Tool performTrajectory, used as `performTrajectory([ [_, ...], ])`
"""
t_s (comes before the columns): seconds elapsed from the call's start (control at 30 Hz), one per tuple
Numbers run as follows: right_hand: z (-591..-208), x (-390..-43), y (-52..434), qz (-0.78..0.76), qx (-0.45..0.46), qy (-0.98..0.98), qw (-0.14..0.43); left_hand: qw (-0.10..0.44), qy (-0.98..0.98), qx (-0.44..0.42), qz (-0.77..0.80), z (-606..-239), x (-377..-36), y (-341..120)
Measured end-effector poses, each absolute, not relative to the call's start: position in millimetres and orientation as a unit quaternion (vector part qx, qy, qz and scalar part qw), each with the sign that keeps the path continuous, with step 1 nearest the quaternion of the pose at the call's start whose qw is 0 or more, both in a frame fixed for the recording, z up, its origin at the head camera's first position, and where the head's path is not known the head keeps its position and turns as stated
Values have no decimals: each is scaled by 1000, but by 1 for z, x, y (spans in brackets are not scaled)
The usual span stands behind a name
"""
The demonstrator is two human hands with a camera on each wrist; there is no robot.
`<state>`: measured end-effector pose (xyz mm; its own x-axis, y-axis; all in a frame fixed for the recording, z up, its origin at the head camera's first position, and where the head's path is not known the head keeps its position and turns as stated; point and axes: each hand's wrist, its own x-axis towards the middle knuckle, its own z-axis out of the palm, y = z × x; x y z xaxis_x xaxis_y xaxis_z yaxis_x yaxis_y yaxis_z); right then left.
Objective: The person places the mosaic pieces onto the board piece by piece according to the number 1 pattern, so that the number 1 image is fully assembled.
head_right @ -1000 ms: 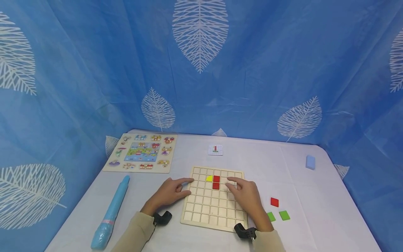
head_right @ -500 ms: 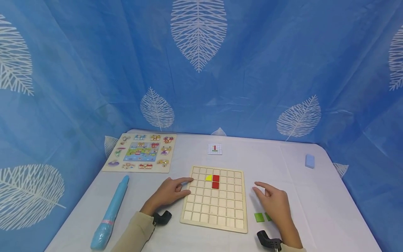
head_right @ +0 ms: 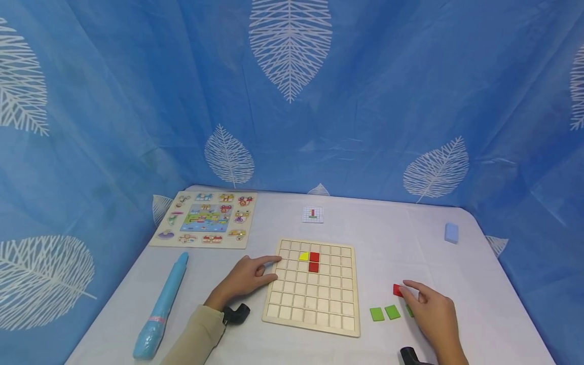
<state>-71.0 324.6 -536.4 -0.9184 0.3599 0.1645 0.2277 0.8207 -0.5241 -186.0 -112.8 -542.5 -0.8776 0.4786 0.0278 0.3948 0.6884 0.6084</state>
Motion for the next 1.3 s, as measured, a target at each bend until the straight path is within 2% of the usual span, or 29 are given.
performTrajectory([
  [0.4,-542,-64,330,269,-160,-944,100,61,918,241,310,-541,-187,-113],
  [0.67,-541,-65,330,284,-171,-942,53,64,919,236,310,-540,-186,-111],
  [1.3,-543,-63,328,262,-148,-951,70,61,916,240,316,-541,-183,-111],
])
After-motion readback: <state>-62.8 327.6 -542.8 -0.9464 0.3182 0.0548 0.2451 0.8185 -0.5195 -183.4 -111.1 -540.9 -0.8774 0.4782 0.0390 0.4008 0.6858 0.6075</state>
